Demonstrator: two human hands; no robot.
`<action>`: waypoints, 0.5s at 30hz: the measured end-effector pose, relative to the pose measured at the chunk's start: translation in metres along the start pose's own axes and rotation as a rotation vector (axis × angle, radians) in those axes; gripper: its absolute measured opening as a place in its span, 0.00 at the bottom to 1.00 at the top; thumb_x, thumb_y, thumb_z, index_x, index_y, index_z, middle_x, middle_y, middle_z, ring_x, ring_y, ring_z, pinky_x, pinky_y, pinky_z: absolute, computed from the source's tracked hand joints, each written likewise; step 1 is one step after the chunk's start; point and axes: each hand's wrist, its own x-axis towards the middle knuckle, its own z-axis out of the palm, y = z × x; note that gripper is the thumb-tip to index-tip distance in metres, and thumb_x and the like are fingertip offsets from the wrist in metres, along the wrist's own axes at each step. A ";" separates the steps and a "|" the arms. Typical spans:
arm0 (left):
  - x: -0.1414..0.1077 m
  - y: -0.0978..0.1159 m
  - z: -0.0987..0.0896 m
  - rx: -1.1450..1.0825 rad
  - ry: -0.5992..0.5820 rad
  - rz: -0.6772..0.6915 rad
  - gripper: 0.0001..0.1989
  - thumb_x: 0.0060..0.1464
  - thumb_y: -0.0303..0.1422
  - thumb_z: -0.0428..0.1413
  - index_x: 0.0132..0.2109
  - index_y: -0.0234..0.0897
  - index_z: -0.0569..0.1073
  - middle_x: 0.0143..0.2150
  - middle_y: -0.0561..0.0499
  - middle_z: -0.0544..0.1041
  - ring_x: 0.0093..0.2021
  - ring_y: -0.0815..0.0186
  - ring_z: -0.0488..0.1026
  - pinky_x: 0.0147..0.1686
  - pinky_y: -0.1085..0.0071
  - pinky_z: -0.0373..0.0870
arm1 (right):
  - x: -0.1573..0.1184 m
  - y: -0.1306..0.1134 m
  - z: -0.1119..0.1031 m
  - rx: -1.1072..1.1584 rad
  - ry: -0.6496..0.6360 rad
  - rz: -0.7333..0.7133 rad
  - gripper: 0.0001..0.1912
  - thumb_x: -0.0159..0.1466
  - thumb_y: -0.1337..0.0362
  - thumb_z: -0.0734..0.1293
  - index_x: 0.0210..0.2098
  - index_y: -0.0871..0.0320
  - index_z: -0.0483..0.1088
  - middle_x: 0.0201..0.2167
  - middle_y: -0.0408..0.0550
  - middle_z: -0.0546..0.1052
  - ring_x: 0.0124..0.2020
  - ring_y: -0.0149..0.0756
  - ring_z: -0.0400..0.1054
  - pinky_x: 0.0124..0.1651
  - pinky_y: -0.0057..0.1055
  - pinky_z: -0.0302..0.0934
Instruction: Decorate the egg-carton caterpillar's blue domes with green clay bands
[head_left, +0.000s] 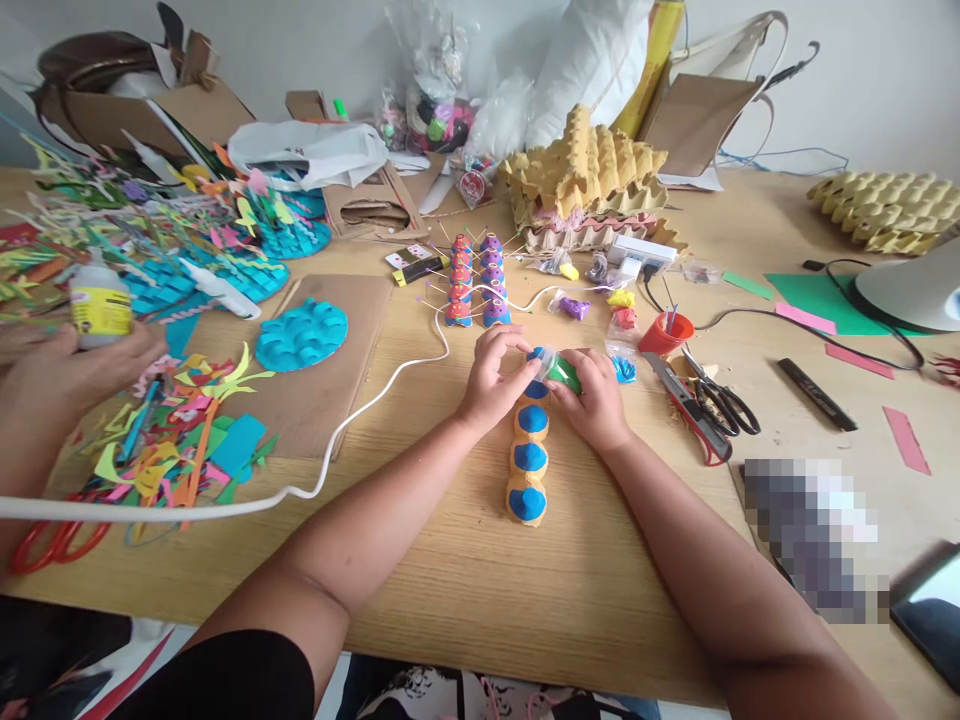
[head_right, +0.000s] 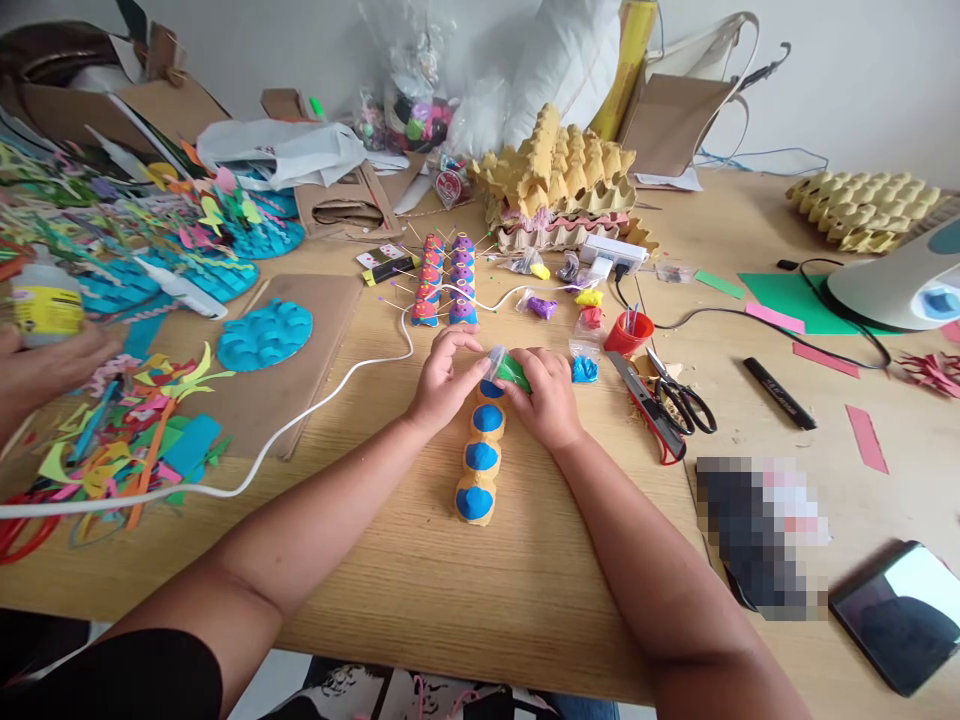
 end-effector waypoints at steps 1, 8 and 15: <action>0.001 -0.001 0.000 0.013 -0.002 0.017 0.07 0.65 0.38 0.63 0.46 0.42 0.78 0.58 0.44 0.79 0.66 0.57 0.74 0.73 0.53 0.67 | 0.000 0.000 0.000 0.000 0.004 0.007 0.23 0.74 0.42 0.65 0.55 0.53 0.73 0.44 0.54 0.82 0.44 0.49 0.76 0.48 0.47 0.68; 0.002 -0.006 0.000 0.031 -0.052 0.046 0.11 0.67 0.43 0.63 0.48 0.44 0.85 0.58 0.44 0.81 0.65 0.56 0.75 0.73 0.51 0.67 | 0.000 0.001 0.000 0.013 -0.008 0.025 0.20 0.75 0.44 0.65 0.52 0.53 0.73 0.43 0.53 0.82 0.44 0.48 0.75 0.48 0.46 0.67; 0.003 -0.007 0.001 0.010 -0.068 0.046 0.12 0.67 0.44 0.63 0.47 0.44 0.87 0.57 0.44 0.82 0.64 0.57 0.75 0.71 0.52 0.69 | 0.001 -0.001 -0.001 0.033 0.000 0.020 0.15 0.75 0.48 0.66 0.48 0.53 0.75 0.41 0.52 0.81 0.43 0.46 0.74 0.47 0.46 0.65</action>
